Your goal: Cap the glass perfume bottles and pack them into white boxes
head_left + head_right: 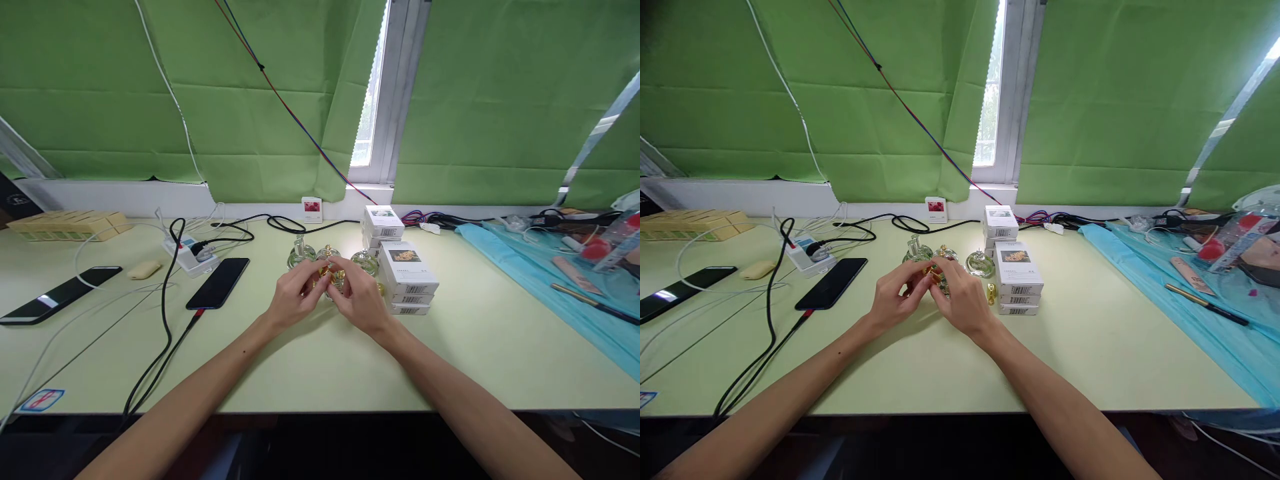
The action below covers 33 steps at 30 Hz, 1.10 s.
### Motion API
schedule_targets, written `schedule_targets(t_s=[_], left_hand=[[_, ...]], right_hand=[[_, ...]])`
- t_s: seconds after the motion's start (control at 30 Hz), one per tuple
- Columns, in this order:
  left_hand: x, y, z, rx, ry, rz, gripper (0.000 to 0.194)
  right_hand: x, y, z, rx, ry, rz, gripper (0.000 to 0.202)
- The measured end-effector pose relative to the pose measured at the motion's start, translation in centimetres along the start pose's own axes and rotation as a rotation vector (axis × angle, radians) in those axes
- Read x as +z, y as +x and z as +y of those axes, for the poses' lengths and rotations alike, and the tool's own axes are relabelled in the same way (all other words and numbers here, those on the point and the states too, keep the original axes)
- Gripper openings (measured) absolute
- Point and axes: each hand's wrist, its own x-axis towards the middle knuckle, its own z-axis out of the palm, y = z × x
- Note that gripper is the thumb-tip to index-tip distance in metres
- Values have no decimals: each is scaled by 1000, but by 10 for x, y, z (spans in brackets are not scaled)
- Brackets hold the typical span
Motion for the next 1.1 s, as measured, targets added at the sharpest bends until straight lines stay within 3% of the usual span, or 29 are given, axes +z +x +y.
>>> schedule_targets(t_s=[0.23,0.5,0.93,1.1], left_hand=[[-1,-1,2,-95,-37,-24,26],[2,-3,0,-63,-26,-51,16],[5,-4,-1,-36,-14,-125,9],[5,-3,-2,-9,-11,-120,8]], right_hand=[[-6,5,-7,83,9,81,29],[-10,9,-4,246,31,251,25],[-9,9,1,301,-4,222,26],[-11,9,-1,387,101,232,29]])
